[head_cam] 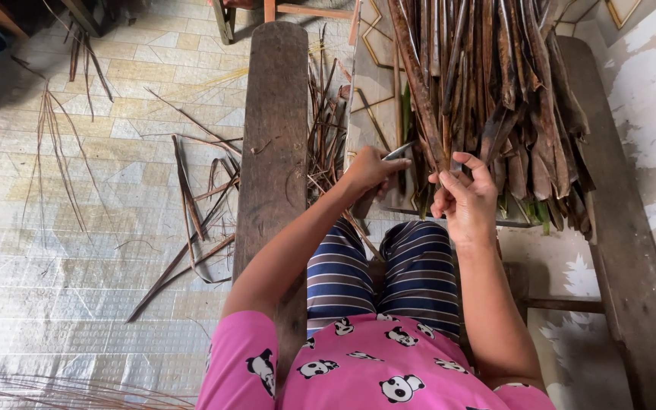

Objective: Stripping the leafy part from palm leaf midribs using a small knife to prepare sticks

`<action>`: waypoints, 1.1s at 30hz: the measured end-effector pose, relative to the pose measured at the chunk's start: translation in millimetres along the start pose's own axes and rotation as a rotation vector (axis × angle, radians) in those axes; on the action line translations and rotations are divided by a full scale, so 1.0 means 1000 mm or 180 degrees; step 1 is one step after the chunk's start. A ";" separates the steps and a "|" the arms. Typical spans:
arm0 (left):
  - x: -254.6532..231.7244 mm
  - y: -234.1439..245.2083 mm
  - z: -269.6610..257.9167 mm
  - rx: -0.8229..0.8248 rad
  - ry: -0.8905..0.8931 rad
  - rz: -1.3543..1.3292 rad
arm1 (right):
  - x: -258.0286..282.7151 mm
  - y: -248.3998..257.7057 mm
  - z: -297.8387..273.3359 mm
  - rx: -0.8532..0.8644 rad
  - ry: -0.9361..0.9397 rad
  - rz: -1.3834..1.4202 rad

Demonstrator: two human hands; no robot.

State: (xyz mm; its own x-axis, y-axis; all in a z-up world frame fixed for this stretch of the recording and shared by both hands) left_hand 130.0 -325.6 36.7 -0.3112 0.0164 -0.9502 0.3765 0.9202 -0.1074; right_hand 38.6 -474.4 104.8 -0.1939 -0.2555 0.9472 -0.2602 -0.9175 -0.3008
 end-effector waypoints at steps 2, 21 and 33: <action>-0.003 0.003 0.002 -0.0130 -0.0054 0.0048 | -0.002 0.001 -0.002 -0.0018 0.0004 -0.0052; 0.026 0.081 -0.085 -0.0801 -0.0141 -0.2192 | -0.052 -0.089 -0.031 0.0706 0.0000 -0.0597; 0.055 0.102 -0.073 -0.1022 -0.0189 -0.2301 | -0.073 -0.123 -0.034 0.1079 -0.0287 -0.0646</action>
State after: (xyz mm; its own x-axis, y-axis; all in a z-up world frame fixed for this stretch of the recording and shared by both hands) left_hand 87.9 -202.2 -5.1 -0.3319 -0.6409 -0.6921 -0.1742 0.7627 -0.6228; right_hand 52.8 -332.2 68.9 -0.0830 -0.0705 0.9941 0.0450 -0.9967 -0.0670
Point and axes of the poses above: each hand's wrist, its own z-axis towards the middle knuckle, its own y-axis out of the back of the hand, x = y × z, the point moved 10 cm from there along z, towards the middle knuckle, and after that the axes turned 3 degrees about y, right-handed, at the moved point
